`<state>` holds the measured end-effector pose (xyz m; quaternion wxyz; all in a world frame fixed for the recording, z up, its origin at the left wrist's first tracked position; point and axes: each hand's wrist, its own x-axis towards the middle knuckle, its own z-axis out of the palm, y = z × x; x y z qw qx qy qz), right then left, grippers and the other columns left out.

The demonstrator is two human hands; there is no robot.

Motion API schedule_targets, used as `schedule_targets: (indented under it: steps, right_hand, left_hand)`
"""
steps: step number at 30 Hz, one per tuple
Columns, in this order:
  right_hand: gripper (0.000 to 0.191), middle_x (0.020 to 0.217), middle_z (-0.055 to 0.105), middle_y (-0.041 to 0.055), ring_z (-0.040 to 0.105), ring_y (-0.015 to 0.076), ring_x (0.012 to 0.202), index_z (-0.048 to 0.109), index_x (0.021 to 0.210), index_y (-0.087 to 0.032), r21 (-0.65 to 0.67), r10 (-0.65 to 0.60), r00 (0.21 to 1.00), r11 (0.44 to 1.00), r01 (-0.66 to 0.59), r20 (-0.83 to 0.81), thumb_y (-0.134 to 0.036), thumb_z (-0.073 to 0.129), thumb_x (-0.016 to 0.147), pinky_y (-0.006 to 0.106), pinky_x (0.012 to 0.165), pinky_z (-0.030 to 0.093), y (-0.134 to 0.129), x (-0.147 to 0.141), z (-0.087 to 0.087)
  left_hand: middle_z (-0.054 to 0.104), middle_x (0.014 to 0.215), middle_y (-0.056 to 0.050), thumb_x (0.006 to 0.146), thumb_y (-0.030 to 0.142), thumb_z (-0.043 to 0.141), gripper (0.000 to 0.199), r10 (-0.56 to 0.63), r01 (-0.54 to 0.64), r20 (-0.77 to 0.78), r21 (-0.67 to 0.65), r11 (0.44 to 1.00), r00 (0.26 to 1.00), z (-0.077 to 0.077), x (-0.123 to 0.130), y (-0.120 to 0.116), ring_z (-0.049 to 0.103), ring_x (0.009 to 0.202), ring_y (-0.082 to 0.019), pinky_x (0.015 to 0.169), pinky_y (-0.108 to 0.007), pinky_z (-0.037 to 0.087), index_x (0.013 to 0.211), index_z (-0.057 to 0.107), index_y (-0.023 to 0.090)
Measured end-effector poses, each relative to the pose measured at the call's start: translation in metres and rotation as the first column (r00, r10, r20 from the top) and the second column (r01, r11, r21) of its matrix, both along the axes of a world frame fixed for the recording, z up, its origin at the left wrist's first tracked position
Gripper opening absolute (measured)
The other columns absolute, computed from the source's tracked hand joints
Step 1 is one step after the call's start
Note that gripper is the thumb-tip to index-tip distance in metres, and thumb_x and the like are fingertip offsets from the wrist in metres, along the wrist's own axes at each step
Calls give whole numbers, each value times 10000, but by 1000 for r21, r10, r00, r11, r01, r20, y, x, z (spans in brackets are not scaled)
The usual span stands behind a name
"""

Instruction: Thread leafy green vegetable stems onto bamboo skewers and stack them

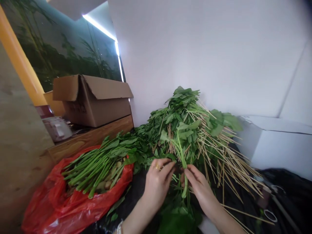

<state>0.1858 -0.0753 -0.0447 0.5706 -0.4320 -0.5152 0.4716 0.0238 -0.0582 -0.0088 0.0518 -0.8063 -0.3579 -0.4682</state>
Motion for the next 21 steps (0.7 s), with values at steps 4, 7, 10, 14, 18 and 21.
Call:
schedule_targets:
  steps: [4,7,10,14,18,21]
  right_hand:
    - [282,582,559,-46,539,130,546,544,877,-204,2,86,996,996,-86,-6,-485,518,874,252,557,444,-7,-7,7]
    - [285,578,551,-50,530,123,541,543,868,-200,13,146,989,989,-146,-5,-483,513,877,254,563,432,-9,-9,10]
    - [294,576,557,-55,528,112,529,542,864,-200,7,180,984,984,-180,14,-490,501,885,241,553,413,-10,-8,10]
    - [321,571,548,-61,526,102,499,545,901,-195,-18,177,984,984,-176,22,-512,495,880,228,522,410,-10,-8,10]
    - [370,556,505,-70,488,93,432,553,902,-188,-49,154,983,988,-149,103,-550,499,853,209,422,371,-6,-10,4]
    - [390,554,488,-75,424,72,370,567,875,-189,-30,114,980,993,-110,163,-572,496,843,188,355,297,0,-7,-3]
  left_hand:
    - [641,1166,-73,923,197,491,251,101,-91,-124,84,992,987,11,-9,23,522,1094,-240,902,-423,438,1140,607,250]
    - [632,1180,-68,931,204,478,233,97,-91,-247,37,995,964,10,-12,33,489,1146,-238,907,-420,409,1137,582,235]
    - [631,1125,-76,925,197,477,194,81,-82,-328,13,997,941,7,-15,33,485,1136,-235,916,-421,380,1098,565,211]
    - [616,924,-64,925,179,437,162,69,-64,-465,27,998,883,3,-19,31,530,917,-216,831,-385,393,987,584,209]
    - [575,766,-41,836,139,481,140,44,-73,-351,-71,995,935,-11,-20,41,525,762,-199,700,-317,401,736,563,195]
    - [514,628,3,828,153,431,198,167,-142,63,-293,945,984,-18,-28,53,502,620,-162,582,-260,389,658,523,195]
